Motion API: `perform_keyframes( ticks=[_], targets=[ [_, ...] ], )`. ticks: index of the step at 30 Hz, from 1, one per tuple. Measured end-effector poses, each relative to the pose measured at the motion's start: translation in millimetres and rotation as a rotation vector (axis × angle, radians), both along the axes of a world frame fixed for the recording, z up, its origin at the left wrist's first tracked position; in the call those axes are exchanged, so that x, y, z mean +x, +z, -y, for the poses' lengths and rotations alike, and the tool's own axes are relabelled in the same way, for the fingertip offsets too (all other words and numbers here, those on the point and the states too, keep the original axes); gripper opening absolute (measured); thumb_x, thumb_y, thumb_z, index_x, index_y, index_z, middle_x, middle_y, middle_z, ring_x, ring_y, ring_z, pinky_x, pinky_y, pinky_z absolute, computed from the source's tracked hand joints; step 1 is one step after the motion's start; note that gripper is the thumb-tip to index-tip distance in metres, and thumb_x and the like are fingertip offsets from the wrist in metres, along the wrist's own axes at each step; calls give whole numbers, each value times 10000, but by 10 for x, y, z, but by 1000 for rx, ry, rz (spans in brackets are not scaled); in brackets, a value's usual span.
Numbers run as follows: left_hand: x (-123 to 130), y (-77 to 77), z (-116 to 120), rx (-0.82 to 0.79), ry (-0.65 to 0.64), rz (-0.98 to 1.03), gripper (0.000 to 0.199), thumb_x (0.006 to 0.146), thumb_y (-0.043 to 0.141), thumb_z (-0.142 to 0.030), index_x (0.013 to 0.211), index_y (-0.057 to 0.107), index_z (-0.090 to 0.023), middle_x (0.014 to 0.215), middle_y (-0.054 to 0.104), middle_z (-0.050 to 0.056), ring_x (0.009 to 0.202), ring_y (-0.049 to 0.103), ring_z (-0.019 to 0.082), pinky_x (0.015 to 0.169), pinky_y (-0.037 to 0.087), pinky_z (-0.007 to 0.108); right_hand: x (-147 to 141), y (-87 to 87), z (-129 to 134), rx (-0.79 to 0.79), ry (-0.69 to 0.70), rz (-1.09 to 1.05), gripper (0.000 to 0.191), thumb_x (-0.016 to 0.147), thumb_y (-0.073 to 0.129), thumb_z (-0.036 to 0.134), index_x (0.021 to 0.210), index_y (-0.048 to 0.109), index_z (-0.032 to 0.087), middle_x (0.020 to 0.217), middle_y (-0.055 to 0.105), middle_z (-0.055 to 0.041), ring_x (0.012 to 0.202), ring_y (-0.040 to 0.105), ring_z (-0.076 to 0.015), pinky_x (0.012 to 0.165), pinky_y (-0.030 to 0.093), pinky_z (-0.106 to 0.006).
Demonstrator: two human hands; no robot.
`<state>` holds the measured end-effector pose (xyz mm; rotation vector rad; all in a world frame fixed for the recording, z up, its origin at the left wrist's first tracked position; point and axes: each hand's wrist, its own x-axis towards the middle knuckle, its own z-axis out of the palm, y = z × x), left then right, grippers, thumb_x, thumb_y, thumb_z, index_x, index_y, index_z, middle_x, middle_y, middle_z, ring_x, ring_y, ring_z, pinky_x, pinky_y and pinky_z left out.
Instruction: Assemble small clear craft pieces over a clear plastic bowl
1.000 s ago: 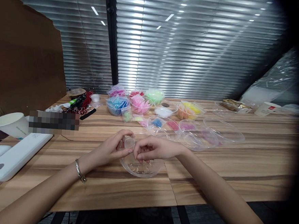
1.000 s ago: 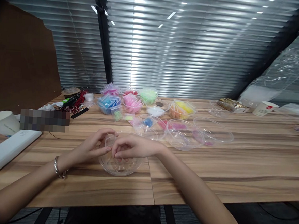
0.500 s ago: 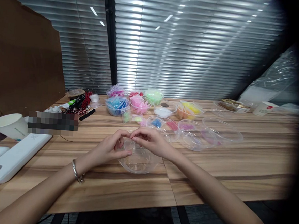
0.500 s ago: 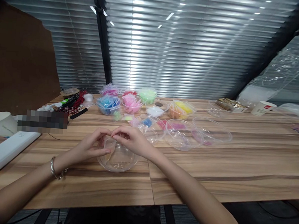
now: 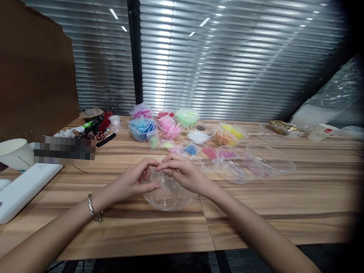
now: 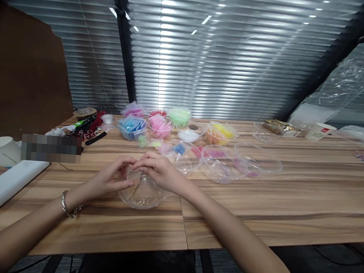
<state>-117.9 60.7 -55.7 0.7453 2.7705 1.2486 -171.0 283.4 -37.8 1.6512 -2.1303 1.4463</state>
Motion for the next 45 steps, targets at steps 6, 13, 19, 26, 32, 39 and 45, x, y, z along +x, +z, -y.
perform_keyframes(
  ticks=[6, 13, 19, 26, 32, 39, 45],
  targets=[
    [3, -16, 14, 2, -1, -11, 514, 851, 615, -500, 1270, 418, -277, 1086, 535, 32, 791, 500, 94, 697, 427, 226, 37, -3, 11, -30, -31, 126, 161, 937, 558, 210, 1088, 607, 184, 983, 631, -29, 895, 595, -106, 793, 469, -246],
    [-5, -40, 22, 7, -15, -41, 528, 854, 621, -479, 1288, 408, -265, 1162, 528, 58, 795, 507, 94, 713, 445, 228, 10, -31, 10, -27, -49, 66, 62, 905, 609, 216, 928, 646, 172, 897, 653, -11, 829, 600, -101, 744, 457, -234],
    [4, -14, 20, -5, -18, -57, 526, 857, 615, -475, 1283, 427, -229, 1101, 550, 64, 797, 510, 104, 702, 441, 224, -3, -42, 21, -98, -35, -9, 82, 897, 616, 192, 924, 691, 176, 904, 687, -28, 853, 625, -126, 780, 486, -278],
    [16, 49, 13, -19, -55, 21, 618, 836, 639, -490, 1346, 378, -260, 975, 564, 27, 752, 501, 106, 658, 419, 210, 41, -22, 23, -137, -34, -150, 111, 911, 590, 173, 995, 663, 173, 937, 682, -47, 878, 626, -136, 790, 496, -288],
    [34, 103, 2, -36, -95, 15, 596, 839, 640, -479, 1340, 395, -268, 1065, 572, 38, 808, 521, 110, 690, 436, 208, 56, -53, 6, -76, -25, -92, 40, 893, 619, 186, 907, 642, 158, 877, 665, -36, 824, 621, -125, 746, 488, -256],
    [26, 68, 12, -48, -79, -31, 583, 841, 640, -473, 1328, 412, -246, 1184, 572, 61, 865, 546, 122, 742, 457, 225, 42, -5, 10, -61, 51, -185, 153, 943, 512, 132, 966, 663, 136, 960, 684, -74, 933, 635, -133, 831, 509, -272],
    [27, 80, 0, -20, -91, -32, 588, 846, 638, -451, 1344, 392, -258, 1270, 543, 68, 986, 558, 156, 843, 466, 268, 59, 28, 18, -67, 72, -182, 206, 947, 483, 102, 1039, 661, 152, 1022, 692, -58, 970, 644, -112, 880, 518, -260]
  ],
)
